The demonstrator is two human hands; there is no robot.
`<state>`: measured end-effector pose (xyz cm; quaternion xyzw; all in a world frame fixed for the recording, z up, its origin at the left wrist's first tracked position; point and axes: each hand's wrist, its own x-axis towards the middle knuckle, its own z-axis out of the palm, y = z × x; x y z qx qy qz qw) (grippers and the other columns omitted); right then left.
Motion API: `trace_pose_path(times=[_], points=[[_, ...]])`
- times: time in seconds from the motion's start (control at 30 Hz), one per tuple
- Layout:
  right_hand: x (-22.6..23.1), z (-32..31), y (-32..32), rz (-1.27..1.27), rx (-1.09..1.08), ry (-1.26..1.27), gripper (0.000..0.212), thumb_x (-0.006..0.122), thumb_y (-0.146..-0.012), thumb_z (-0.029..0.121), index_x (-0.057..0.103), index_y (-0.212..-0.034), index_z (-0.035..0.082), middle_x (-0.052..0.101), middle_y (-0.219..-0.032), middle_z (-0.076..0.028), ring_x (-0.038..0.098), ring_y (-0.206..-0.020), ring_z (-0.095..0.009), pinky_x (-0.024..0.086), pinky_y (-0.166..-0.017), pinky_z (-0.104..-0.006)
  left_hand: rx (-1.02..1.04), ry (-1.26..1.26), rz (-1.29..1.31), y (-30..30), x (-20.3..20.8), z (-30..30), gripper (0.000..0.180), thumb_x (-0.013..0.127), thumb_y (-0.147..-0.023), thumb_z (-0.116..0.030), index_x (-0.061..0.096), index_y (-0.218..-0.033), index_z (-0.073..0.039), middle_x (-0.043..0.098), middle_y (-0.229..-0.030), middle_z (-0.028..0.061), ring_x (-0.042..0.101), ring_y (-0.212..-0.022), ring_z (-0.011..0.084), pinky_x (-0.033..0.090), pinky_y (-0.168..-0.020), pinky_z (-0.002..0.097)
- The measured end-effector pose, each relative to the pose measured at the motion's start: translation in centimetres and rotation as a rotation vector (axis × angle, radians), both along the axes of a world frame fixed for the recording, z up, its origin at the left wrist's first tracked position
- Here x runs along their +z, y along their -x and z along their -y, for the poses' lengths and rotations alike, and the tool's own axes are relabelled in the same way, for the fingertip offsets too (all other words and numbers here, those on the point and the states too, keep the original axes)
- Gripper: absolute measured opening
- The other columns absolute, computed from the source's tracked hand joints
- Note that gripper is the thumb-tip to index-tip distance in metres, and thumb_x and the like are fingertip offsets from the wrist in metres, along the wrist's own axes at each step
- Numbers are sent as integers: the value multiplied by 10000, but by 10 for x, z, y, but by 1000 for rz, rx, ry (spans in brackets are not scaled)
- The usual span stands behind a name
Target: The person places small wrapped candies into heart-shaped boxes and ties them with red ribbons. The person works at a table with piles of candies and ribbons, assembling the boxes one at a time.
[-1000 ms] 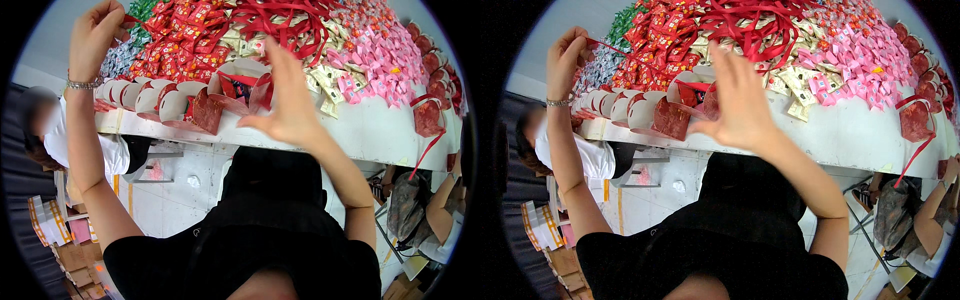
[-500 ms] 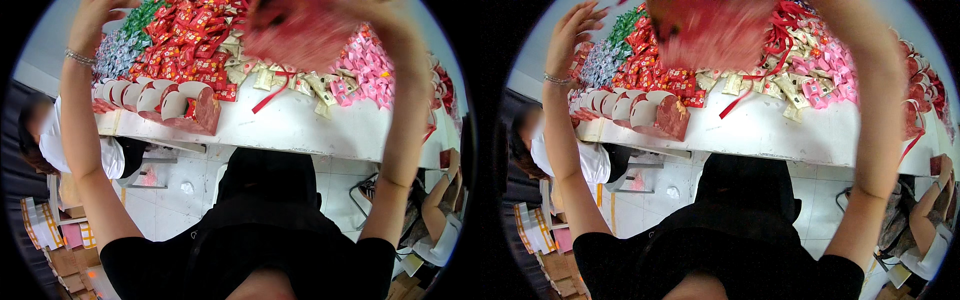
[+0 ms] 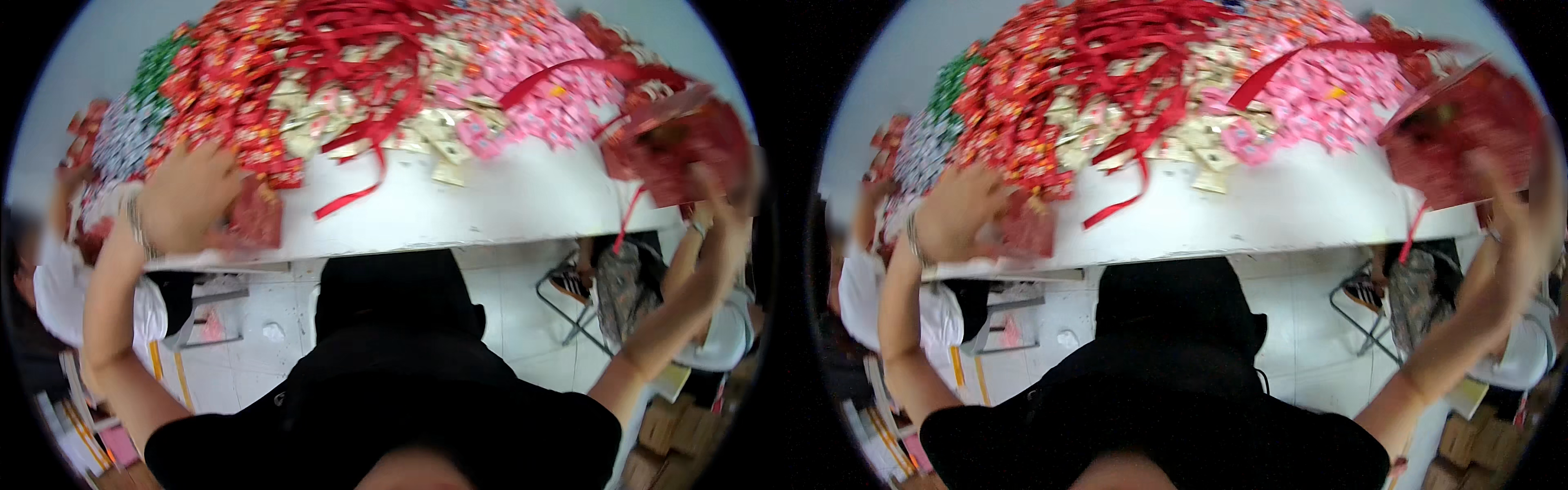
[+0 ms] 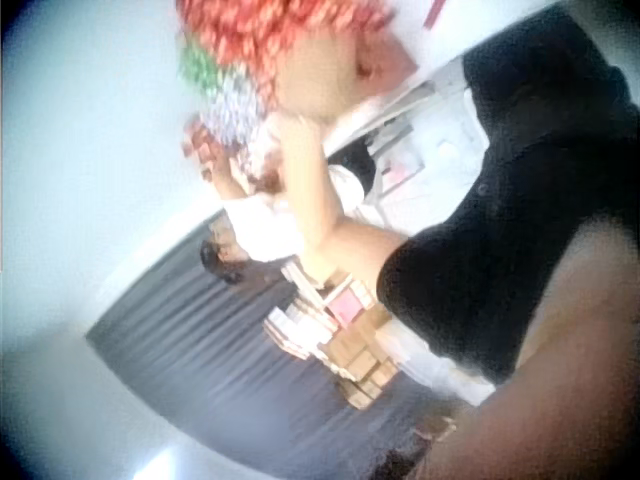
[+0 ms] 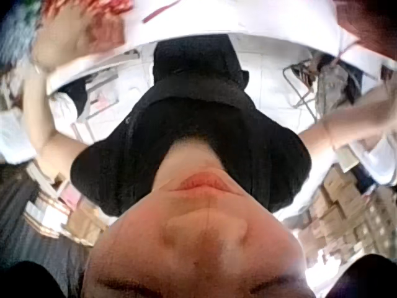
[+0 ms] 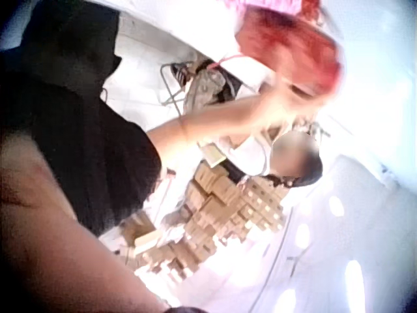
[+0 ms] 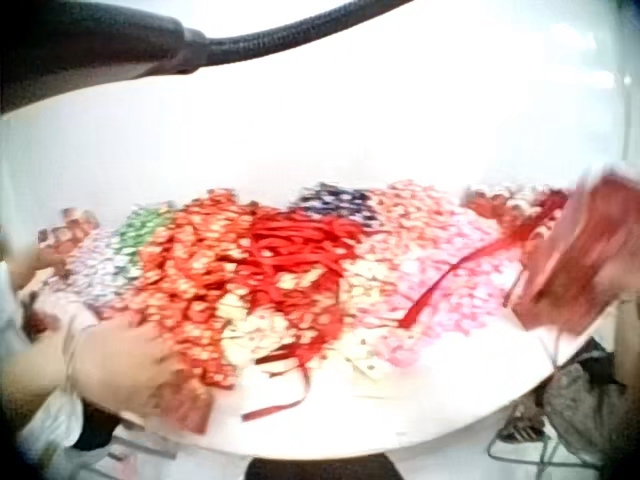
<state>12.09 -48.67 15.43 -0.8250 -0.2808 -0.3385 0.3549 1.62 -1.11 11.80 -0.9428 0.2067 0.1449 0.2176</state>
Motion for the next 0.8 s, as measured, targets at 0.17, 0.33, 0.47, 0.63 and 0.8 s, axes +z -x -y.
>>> trace_pose_path(times=[0.17,0.33,0.47,0.63,0.8], points=[[-160,21,-9,-201,-250,-180,914,868,-612,86,416,-1405,31,503,-1305,-157,542,-1169,-266,423,-1020,-374,95,124,251,25,-42,-1,402,825,-513,-145,585,-829,-80,535,-1024,91,500,-1011,292,373,-841,428],[-196,28,-50,52,-523,231,777,848,-614,221,503,-1301,110,409,-1364,-200,294,-1312,-418,292,-1071,-516,263,477,80,20,-47,0,233,684,-624,16,507,-749,-70,537,-732,90,550,-757,304,387,-726,410],[-195,38,-79,40,-710,363,665,846,-606,261,565,-1192,117,336,-1429,-267,280,-1318,-478,302,-1081,-529,159,646,225,15,-58,6,194,645,-648,43,505,-736,-58,535,-684,94,548,-679,319,420,-626,403],[-207,95,-137,3,-839,370,684,807,-633,329,559,-1221,82,405,-1367,-294,406,-1252,-472,364,-1043,-509,-59,829,242,0,-67,42,222,657,-628,56,542,-788,-46,567,-754,111,587,-722,314,484,-632,391],[-213,171,-194,56,-856,448,765,789,-682,401,513,-1316,74,429,-1373,-286,429,-1250,-451,386,-1029,-499,-355,793,288,-48,-79,79,146,638,-784,-130,607,-921,-92,590,-901,64,588,-895,252,500,-786,346]])
